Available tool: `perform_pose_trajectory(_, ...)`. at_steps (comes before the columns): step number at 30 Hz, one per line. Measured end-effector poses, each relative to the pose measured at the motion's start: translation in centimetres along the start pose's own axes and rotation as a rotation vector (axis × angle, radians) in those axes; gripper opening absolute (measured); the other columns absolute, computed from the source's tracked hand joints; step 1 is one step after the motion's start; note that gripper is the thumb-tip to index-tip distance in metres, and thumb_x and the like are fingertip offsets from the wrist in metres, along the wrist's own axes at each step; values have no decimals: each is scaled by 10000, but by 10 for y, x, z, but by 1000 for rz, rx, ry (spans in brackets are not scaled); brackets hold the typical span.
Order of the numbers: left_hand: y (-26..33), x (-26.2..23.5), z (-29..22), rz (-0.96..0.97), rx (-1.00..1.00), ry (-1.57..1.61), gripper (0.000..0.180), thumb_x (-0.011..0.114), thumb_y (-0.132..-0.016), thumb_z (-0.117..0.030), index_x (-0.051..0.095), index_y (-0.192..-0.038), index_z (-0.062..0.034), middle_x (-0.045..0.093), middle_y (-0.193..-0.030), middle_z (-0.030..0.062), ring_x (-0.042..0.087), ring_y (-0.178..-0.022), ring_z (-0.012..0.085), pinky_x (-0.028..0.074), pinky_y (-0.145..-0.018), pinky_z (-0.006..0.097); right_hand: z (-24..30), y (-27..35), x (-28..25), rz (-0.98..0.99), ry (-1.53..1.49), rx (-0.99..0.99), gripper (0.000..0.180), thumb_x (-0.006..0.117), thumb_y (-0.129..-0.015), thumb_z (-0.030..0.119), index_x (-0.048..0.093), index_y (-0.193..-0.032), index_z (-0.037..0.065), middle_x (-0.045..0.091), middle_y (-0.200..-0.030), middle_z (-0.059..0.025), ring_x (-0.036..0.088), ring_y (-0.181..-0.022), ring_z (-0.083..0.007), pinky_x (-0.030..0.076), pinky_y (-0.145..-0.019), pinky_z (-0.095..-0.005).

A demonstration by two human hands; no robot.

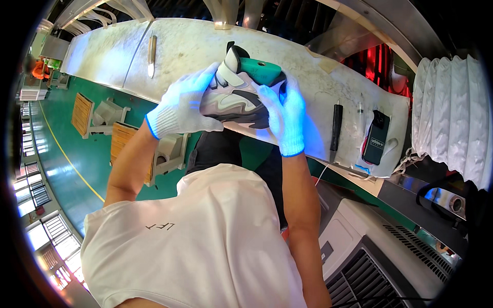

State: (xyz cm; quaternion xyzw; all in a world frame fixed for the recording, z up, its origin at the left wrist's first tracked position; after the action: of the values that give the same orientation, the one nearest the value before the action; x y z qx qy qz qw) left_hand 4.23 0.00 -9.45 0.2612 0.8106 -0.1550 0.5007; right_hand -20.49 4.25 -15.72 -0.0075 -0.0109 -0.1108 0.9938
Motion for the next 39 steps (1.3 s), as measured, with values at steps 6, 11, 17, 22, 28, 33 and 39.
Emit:
perform_pose_trajectory(6, -17, -16, -9, 127, -104, 271, 1039, 1030, -672, -367, 610, -1553, -11, 738, -1369, 234, 718, -1229, 412, 572, -1078, 454, -11, 73, -39, -336, 196, 7, 329, 787, -1059, 90, 687, -1353, -19, 764, -1210, -107, 726, -1168, -190, 568, -1062, -356)
perform_pose_trajectory(11, -71, 19, -13, 482, -133, 811, 447, 907, -904, -147, 788, -1311, -6, 808, -1112, 118, 743, -986, 171, 583, -901, 331, -37, 133, -11, -180, -229, 288, 593, 889, -977, 191, 612, -1465, 1, 721, -1204, -42, 673, -1036, -144, 607, -1006, -367)
perform_pose_trajectory(17, -107, 79, -94, 468, -491, 1759, 461, 884, -955, -143, 751, -1362, 28, 807, -1074, 76, 763, -932, 182, 624, -822, 307, 13, 122, -26, -218, -493, 137, 943, 821, -1025, 307, 306, -1769, 41, 569, -1547, -114, 567, -1416, -213, 514, -1159, -451)
perform_pose_trajectory(22, -173, 114, -178, 310, -198, 1708, 527, 899, -944, -262, 747, -1356, 29, 807, -1139, 126, 764, -1005, 201, 616, -920, 319, -13, 63, -106, -566, -525, 243, 578, 763, -1036, 263, 585, -1553, 73, 708, -1356, -76, 688, -1227, -224, 544, -1117, -411)
perform_pose_trajectory(28, -187, 139, -160, 435, -89, 1354, 1030, 957, -882, -366, 466, -1652, 111, 557, -1652, 286, 524, -1563, 339, 449, -1275, 423, 24, -46, -211, -749, -595, 148, 379, 760, -1016, 317, 694, -1309, 87, 739, -1197, -100, 728, -1075, -265, 612, -973, -463)
perform_pose_trajectory(33, -142, 156, -92, 318, -231, 1494, 809, 935, -903, -309, 613, -1512, 115, 736, -1397, 221, 708, -1289, 260, 554, -1146, 375, 36, -124, -311, -965, -662, 198, 369, 660, -1034, 407, 750, -1251, 122, 739, -1270, -113, 704, -1157, -295, 555, -1044, -538)
perform_pose_trajectory(39, -109, 117, -45, 374, -285, 1400, 630, 874, -965, -125, 626, -1513, 62, 724, -1442, 150, 685, -1312, 199, 553, -1134, 361, 41, -176, -326, -1146, -528, 300, 510, 499, -1118, 403, 722, -1403, 43, 693, -1531, -175, 674, -1377, -343, 498, -1169, -604)
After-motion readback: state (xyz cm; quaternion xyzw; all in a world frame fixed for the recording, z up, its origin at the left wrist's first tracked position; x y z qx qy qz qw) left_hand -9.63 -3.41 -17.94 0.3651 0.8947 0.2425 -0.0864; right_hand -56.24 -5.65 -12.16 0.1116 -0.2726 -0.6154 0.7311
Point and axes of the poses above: each hand's wrist, its own y-axis away from the middle knuckle, its own x-axis out of the palm, z = x × y, the point moved 5 cm from there along -y, towards the middle knuckle
